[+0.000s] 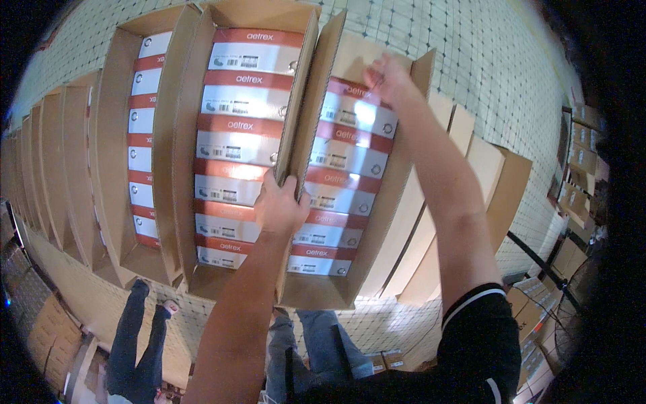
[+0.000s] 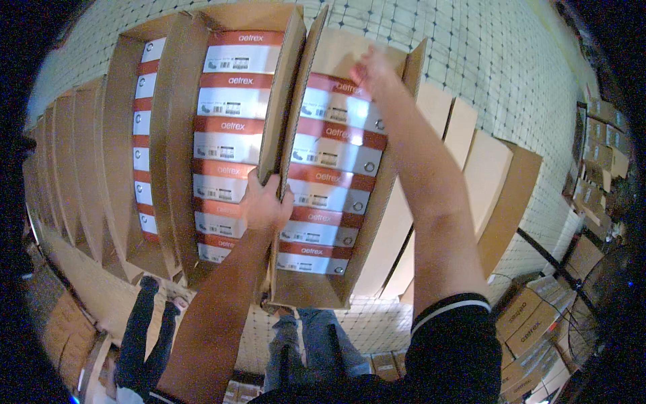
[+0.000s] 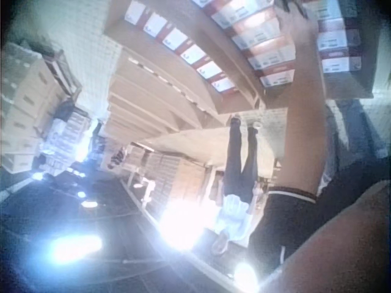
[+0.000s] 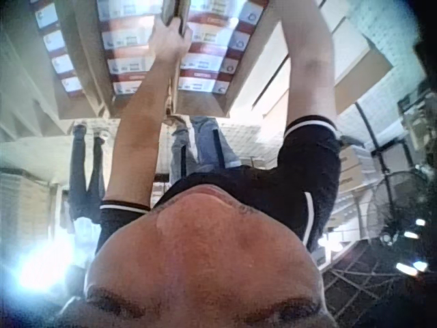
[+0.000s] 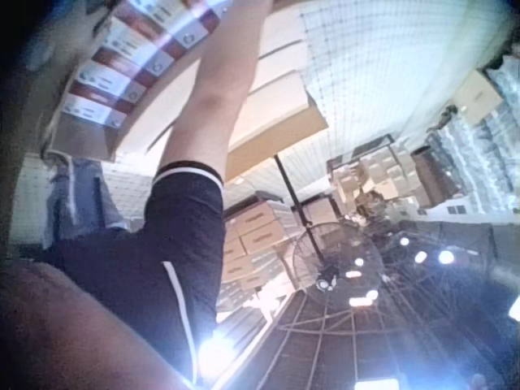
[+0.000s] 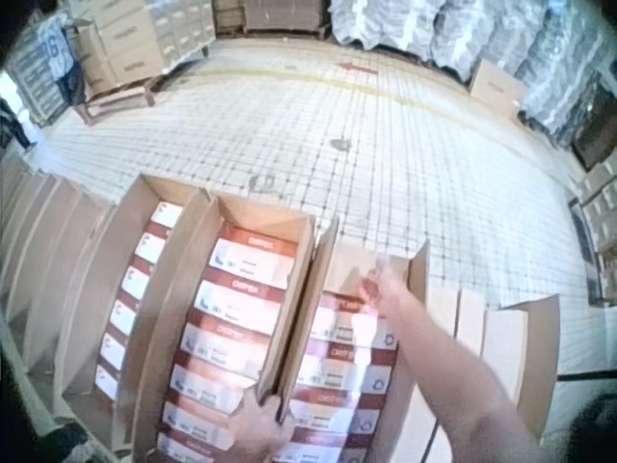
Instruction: The person opens large cardboard boxes and places smaller product boxes inside them one by one. The person then closes the flaps of the large boxes. The task is performed in a warehouse setting with other workers visible in the background.
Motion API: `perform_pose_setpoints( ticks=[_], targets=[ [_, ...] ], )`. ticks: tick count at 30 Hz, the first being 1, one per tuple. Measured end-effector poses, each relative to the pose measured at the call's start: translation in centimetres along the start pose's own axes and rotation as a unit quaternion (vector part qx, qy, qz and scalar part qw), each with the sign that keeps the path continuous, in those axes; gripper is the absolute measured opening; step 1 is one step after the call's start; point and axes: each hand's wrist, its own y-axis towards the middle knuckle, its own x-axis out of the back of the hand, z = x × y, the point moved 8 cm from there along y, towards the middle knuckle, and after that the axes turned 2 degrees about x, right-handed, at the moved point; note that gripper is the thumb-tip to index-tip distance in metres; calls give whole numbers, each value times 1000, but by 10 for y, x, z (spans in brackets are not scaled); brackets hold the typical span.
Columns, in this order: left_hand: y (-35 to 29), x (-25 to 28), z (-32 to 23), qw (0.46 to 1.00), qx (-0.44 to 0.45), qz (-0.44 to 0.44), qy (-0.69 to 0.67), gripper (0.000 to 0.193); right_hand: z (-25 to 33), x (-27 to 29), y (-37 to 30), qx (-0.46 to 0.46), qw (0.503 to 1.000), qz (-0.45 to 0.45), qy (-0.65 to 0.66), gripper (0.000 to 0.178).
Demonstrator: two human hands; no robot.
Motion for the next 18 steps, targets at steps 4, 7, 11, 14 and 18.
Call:
perform_pose_setpoints(
  ticks=[4, 7, 11, 14, 18],
  targets=[
    [0, -4, 0, 1000, 7, 11, 9, 35, -53, 2, -17, -99, 989, -28, 108, 52],
    [-1, -4, -1, 1000, -3, 2, 13, 36, -64, 11, -22, -104, 980, -95, 144, 54],
    [-2, -6, 2, 1000, 14, 19, 1, 35, -37, 0, -20, -86, 975, -109, 172, 63],
    [-3, -2, 0, 1000, 13, 0, 13, 34, -25, -7, -28, -72, 960, -139, 233, 65],
    [-2, 1, -1, 1000, 10, -10, 1, 32, -17, -9, -39, 20, 969, -146, 196, 66]
  ],
)
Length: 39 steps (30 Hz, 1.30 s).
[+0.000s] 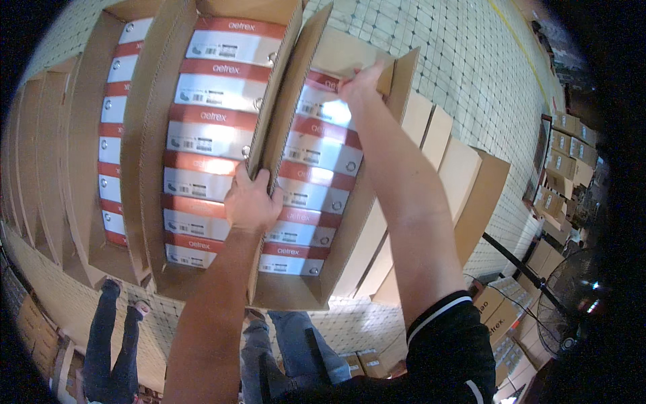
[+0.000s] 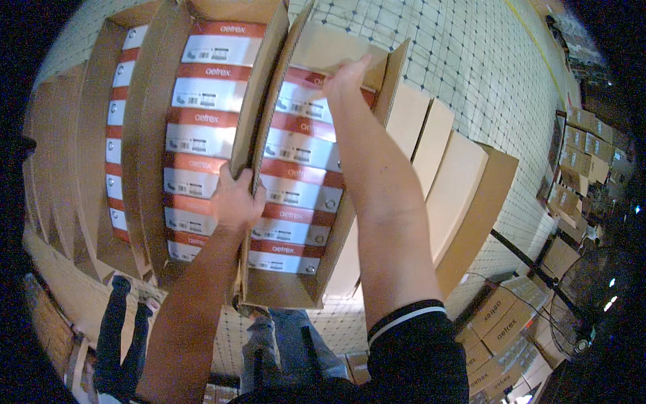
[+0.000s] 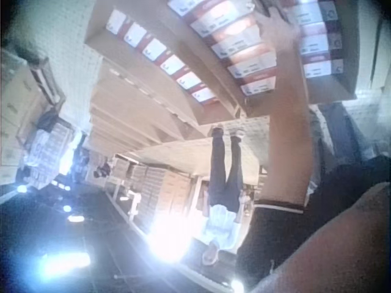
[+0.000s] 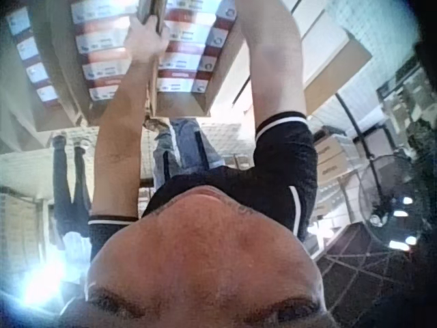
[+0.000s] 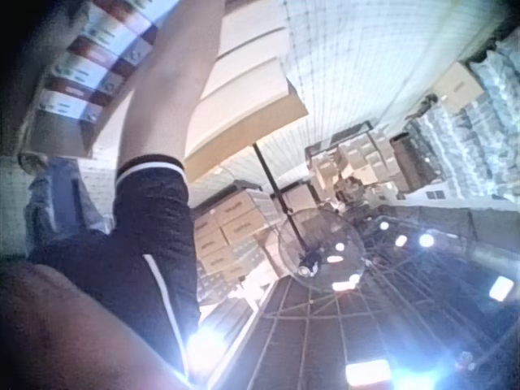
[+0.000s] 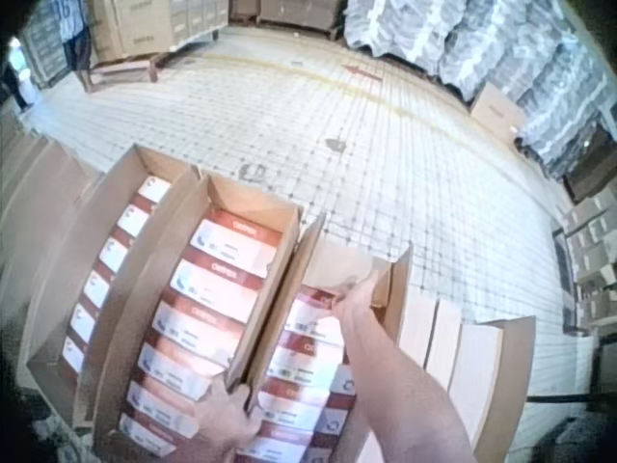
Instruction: The person opens large cardboard boxes and places smaller product boxes inside them one by one. The person then closes the flaps of the large boxes. The task is performed in a warehouse setting with other workers visible in the background.
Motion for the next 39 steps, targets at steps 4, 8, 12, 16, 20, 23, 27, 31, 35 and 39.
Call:
perform_pose_setpoints(
  ticks=[4, 8, 12, 16, 20, 23, 27, 31, 35, 39],
  targets=[
    [1, 2, 5, 1000, -15, -12, -1, 29, 25, -21, 4, 30, 998, 55, -2, 59],
    [-1, 7, 9, 999, -19, -44, -5, 26, 96, -68, 4, 85, 979, 185, 18, 55],
    [-2, 12, 2, 998, -27, -54, 0, 26, 165, -93, -25, 147, 929, 340, 18, 57],
    [-1, 14, -1, 999, -22, -49, 6, 28, 122, -26, -68, 176, 858, 423, -234, 69],
    [-6, 8, 4, 999, -22, -47, 8, 34, -8, 143, -146, 234, 808, 354, -408, 59],
    [-8, 3, 6, 997, -24, -62, 33, 31, -106, 301, -234, 150, 705, 317, -616, 50],
    [-14, 5, 1, 994, -39, -96, 27, 42, -191, 449, -347, 158, 559, 402, -708, 52],
    [-89, 3, 4, 982, -76, -171, -14, 53, -237, 579, -381, 75, 611, 295, -731, 43],
    [-272, -27, 0, 953, -219, -195, -73, 45, -225, 653, -382, 164, 628, 169, -742, 30],
    [-416, -107, -17, 954, -239, -14, -183, 40, -195, 656, -353, 268, 600, 93, -748, 46]
  ],
)
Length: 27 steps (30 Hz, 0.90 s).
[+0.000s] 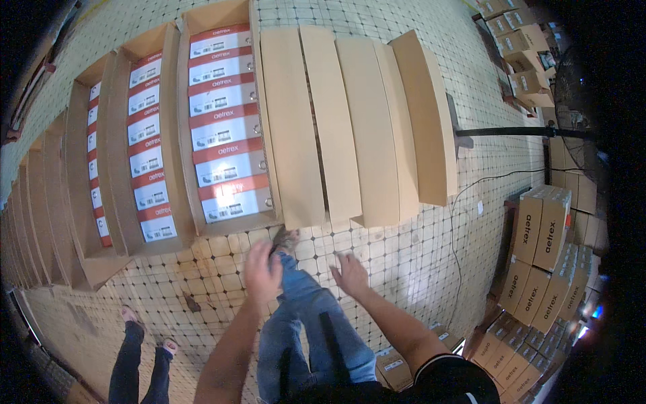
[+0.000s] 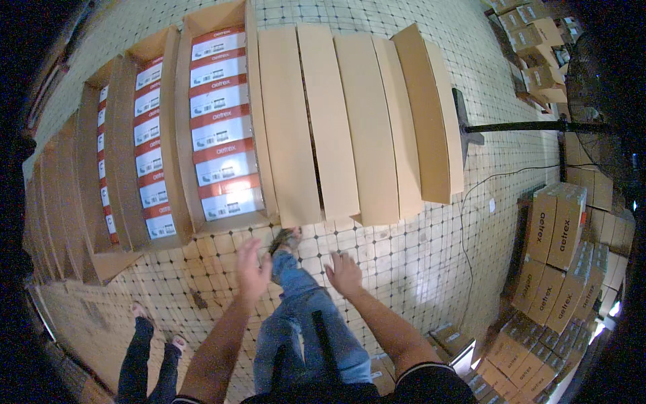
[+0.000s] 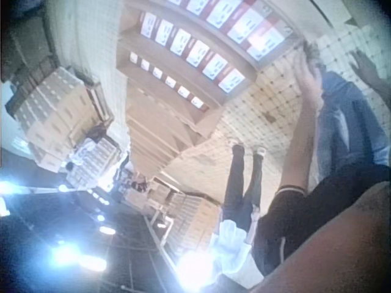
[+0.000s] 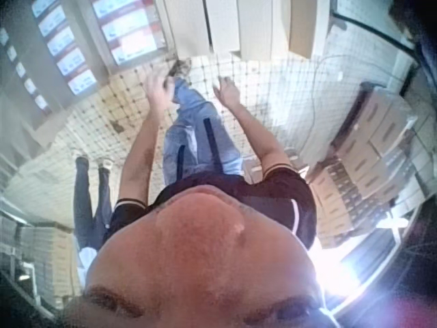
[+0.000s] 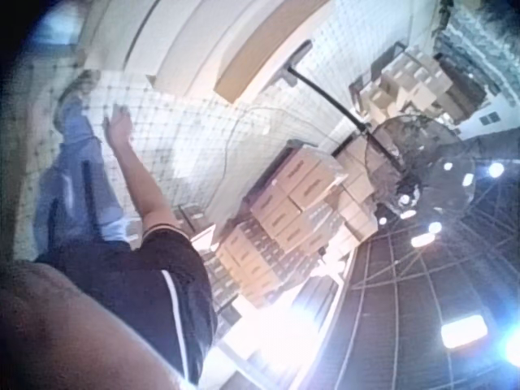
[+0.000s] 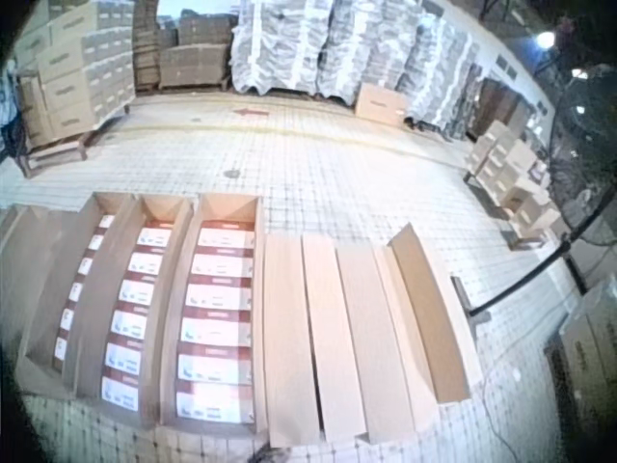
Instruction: The person opens large cardboard boxes and places smaller product boxes inside them one by one. The person then closes the flaps of the large boxes. The task is performed in a warehouse setting with other workers visible in the background.
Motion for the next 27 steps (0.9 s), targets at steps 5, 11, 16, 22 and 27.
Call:
perform_pose_setpoints(
  ticks=[5, 11, 16, 22, 27],
  targets=[
    [-19, -108, -11, 981, 77, 148, 99, 70, 3, 22, 96, 55, 992, -69, -87, 85],
    [43, -169, 12, 973, 70, 70, 208, 82, -10, 29, 158, 168, 971, -62, -158, 89],
    [27, -170, 37, 987, 113, 58, 97, 74, -94, 60, 125, 27, 991, -126, 39, 63],
    [8, -153, 46, 964, 256, -66, -21, 46, -113, 63, 121, 15, 994, -61, 86, 34],
    [51, -92, 4, 959, 275, -54, 24, 37, -85, 144, 122, 60, 989, -111, 81, 28]
  ],
)
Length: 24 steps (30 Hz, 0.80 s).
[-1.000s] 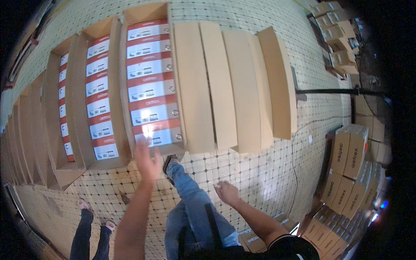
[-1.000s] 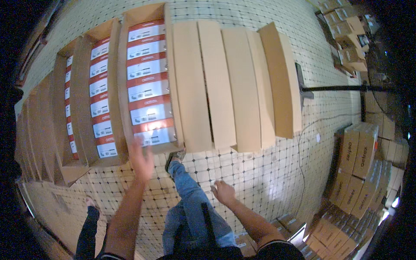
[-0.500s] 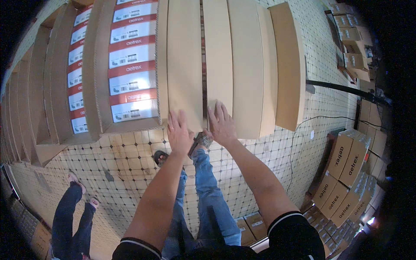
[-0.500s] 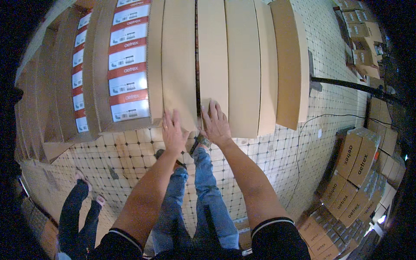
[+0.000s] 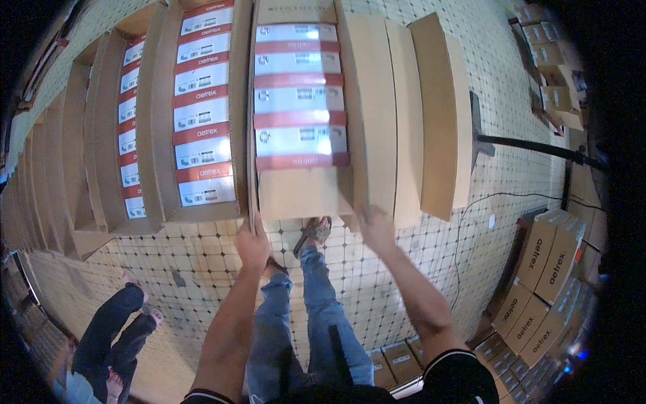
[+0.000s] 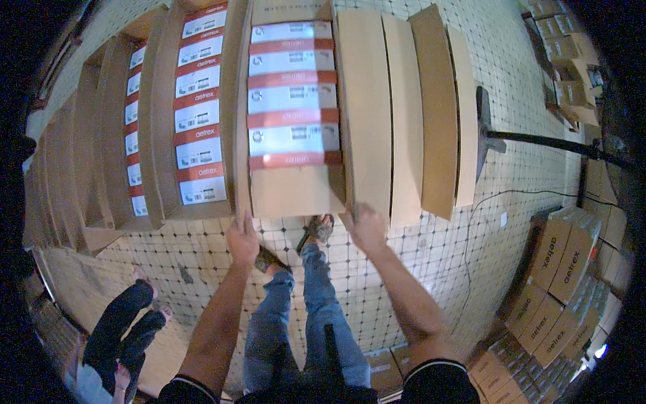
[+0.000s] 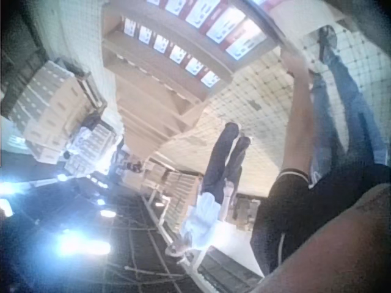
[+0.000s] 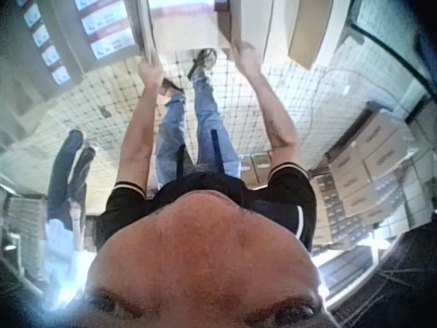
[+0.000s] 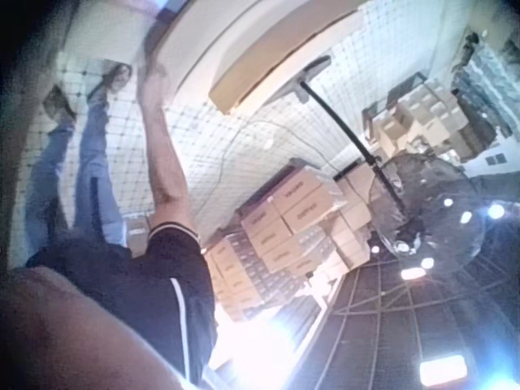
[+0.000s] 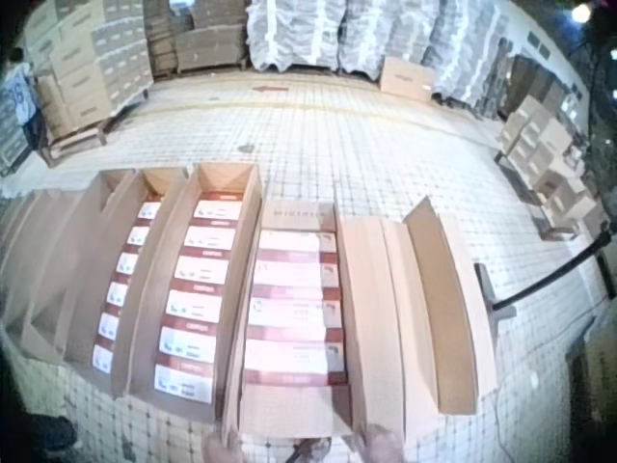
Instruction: The person opens large cardboard boxes and places smaller product boxes inside them one by one. The person then closes the flaps of the large boxes. The task is performed in a warehouse setting with other workers visible in the background.
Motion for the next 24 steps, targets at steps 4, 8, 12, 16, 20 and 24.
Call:
perform_pose_setpoints(
  ticks=[4, 8, 12, 16, 20, 24],
  targets=[
    [34, 82, -102, 990, -84, -83, 77, 34, 60, 130, 55, 117, 970, -207, -59, 26],
    [113, 142, -247, 881, -320, -349, 1, 29, 123, 229, 161, 128, 902, -401, -94, 48],
    [200, 174, -347, 866, -373, -333, -11, 37, 180, 304, 262, 152, 835, -508, -144, 54],
    [255, 199, -409, 890, -328, -316, -14, 43, 201, 339, 346, 88, 890, -434, -107, 45],
    [276, 209, -427, 900, -300, -314, -44, 42, 218, 353, 370, 100, 880, -448, -122, 44],
    [278, 212, -433, 879, -343, -326, -65, 42, 217, 356, 378, 86, 885, -442, -116, 42]
  ],
)
